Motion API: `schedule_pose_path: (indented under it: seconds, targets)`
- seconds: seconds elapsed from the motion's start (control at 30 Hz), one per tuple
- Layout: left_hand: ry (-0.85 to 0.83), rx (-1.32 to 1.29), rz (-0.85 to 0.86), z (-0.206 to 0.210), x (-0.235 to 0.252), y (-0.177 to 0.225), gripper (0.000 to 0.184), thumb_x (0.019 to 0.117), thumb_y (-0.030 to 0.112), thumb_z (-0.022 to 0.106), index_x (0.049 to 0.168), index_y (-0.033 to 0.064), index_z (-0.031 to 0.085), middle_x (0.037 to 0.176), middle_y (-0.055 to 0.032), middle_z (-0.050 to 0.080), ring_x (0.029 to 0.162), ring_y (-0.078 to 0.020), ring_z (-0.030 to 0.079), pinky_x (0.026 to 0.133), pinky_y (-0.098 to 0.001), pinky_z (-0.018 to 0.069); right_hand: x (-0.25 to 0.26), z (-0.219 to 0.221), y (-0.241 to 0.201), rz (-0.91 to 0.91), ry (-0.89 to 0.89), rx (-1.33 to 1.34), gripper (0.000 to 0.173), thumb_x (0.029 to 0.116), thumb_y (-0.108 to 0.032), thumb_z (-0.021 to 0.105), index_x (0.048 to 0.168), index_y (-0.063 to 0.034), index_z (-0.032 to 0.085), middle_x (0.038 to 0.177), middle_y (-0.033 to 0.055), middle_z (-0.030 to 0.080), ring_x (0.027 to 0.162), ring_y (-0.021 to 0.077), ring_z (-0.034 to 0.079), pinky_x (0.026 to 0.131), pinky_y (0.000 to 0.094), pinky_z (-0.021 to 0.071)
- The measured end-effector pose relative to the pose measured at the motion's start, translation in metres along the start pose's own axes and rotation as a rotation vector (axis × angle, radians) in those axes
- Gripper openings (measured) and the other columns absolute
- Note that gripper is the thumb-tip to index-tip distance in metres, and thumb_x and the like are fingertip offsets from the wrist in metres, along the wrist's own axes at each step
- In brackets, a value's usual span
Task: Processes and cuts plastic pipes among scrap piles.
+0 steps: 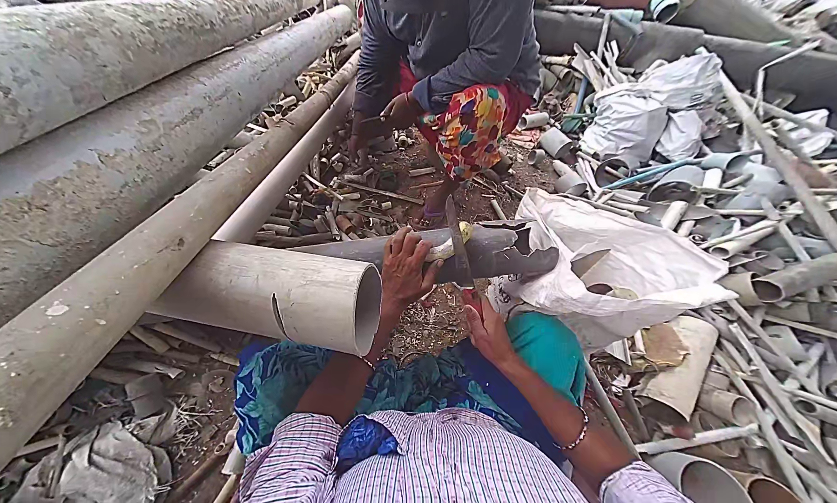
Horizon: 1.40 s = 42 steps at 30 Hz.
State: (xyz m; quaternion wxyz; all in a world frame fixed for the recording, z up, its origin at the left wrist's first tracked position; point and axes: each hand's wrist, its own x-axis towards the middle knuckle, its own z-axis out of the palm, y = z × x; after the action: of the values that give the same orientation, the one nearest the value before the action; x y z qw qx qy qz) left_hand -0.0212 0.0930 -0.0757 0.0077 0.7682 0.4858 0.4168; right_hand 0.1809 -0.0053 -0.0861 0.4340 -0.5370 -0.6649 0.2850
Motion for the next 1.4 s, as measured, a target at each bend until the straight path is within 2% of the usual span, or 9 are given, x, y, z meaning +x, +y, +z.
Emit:
schedule_pose_path:
  seconds: [0.2, 0.33, 0.5, 0.63, 0.77, 0.9, 1.1, 1.23, 1.4]
  targets:
    - [0.002, -0.007, 0.012, -0.001, 0.003, -0.001, 0.039, 0.0955, 0.036, 0.058, 0.109, 0.0033, 0.073, 0.12, -0.0214, 0.068, 0.132, -0.0467, 0.051, 0.108, -0.0606, 0.0382, 0.011, -0.003, -0.006, -0.117, 0.171, 0.161, 0.039, 0.1099, -0.028, 0.036, 0.114, 0.0097, 0.045, 0.068, -0.0111, 0.052, 0.051, -0.0052, 0.05, 0.05, 0.0162, 0.0492]
    - [0.001, 0.004, 0.002, -0.002, 0.002, -0.001, 0.036, 0.095, 0.033, 0.058, 0.108, 0.0035, 0.073, 0.119, -0.0211, 0.067, 0.131, -0.0461, 0.051, 0.106, -0.0604, 0.0386, 0.005, 0.003, 0.019, 0.111, -0.147, 0.025, 0.045, 0.1058, -0.024, 0.041, 0.127, 0.0157, 0.048, 0.067, 0.0004, 0.05, 0.051, 0.0068, 0.049, 0.052, 0.0265, 0.0478]
    - [0.004, -0.022, -0.008, -0.002, 0.004, 0.0, 0.034, 0.0943, 0.031, 0.059, 0.107, 0.0029, 0.073, 0.118, -0.0217, 0.067, 0.13, -0.0462, 0.052, 0.105, -0.061, 0.039, 0.028, -0.003, 0.012, -0.026, 0.149, 0.218, 0.031, 0.1068, -0.02, 0.035, 0.115, 0.0092, 0.045, 0.069, -0.0113, 0.051, 0.053, -0.0052, 0.05, 0.053, 0.0152, 0.0485]
    - [0.006, -0.02, -0.015, -0.005, 0.005, -0.001, 0.033, 0.0946, 0.03, 0.059, 0.106, 0.0025, 0.073, 0.117, -0.022, 0.067, 0.129, -0.0467, 0.052, 0.101, -0.0607, 0.0406, 0.02, -0.001, 0.022, 0.151, -0.127, 0.134, 0.04, 0.1046, -0.023, 0.041, 0.122, 0.0117, 0.049, 0.065, -0.0056, 0.046, 0.049, 0.0022, 0.046, 0.05, 0.0222, 0.0461]
    - [0.005, -0.026, -0.014, -0.005, 0.006, -0.001, 0.032, 0.0943, 0.029, 0.059, 0.105, 0.0023, 0.073, 0.116, -0.0218, 0.067, 0.128, -0.046, 0.053, 0.101, -0.0609, 0.041, 0.038, -0.012, 0.006, -0.042, 0.137, 0.393, 0.02, 0.1087, -0.019, 0.031, 0.108, -0.0049, 0.046, 0.065, -0.0156, 0.056, 0.048, -0.0034, 0.053, 0.047, 0.0161, 0.0491]
    - [-0.008, -0.014, -0.04, -0.007, 0.004, 0.0, 0.033, 0.0948, 0.03, 0.058, 0.106, 0.0023, 0.072, 0.117, -0.0218, 0.067, 0.128, -0.0456, 0.053, 0.098, -0.0615, 0.0411, 0.021, 0.001, 0.023, 0.196, -0.156, 0.212, 0.035, 0.1052, -0.022, 0.04, 0.12, 0.0085, 0.049, 0.062, -0.0079, 0.044, 0.046, 0.0018, 0.045, 0.047, 0.0214, 0.0453]
    - [-0.045, -0.023, -0.024, -0.009, 0.005, 0.001, 0.033, 0.0964, 0.029, 0.057, 0.108, 0.0026, 0.072, 0.119, -0.0215, 0.066, 0.128, -0.0461, 0.052, 0.098, -0.0619, 0.041, 0.04, -0.017, 0.0, -0.03, 0.07, 0.337, 0.022, 0.1091, -0.022, 0.034, 0.105, -0.0052, 0.048, 0.065, -0.0143, 0.055, 0.048, -0.0018, 0.053, 0.048, 0.018, 0.0509]
    - [-0.045, -0.028, -0.036, -0.009, 0.004, 0.0, 0.035, 0.0971, 0.031, 0.056, 0.108, 0.002, 0.072, 0.119, -0.0219, 0.066, 0.129, -0.0458, 0.051, 0.1, -0.0615, 0.0398, 0.018, -0.004, 0.011, 0.214, -0.217, 0.155, 0.033, 0.1051, -0.021, 0.041, 0.118, 0.0073, 0.05, 0.061, -0.0072, 0.044, 0.045, 0.0017, 0.045, 0.047, 0.0209, 0.0448]
    - [-0.038, -0.04, -0.002, -0.007, 0.005, -0.002, 0.035, 0.0952, 0.032, 0.055, 0.107, 0.0035, 0.073, 0.117, -0.0202, 0.068, 0.129, -0.045, 0.053, 0.108, -0.0635, 0.0347, 0.037, -0.018, -0.003, -0.084, 0.059, 0.29, 0.025, 0.1097, -0.029, 0.036, 0.104, -0.0077, 0.049, 0.065, -0.0159, 0.055, 0.05, -0.0034, 0.053, 0.048, 0.0171, 0.05]
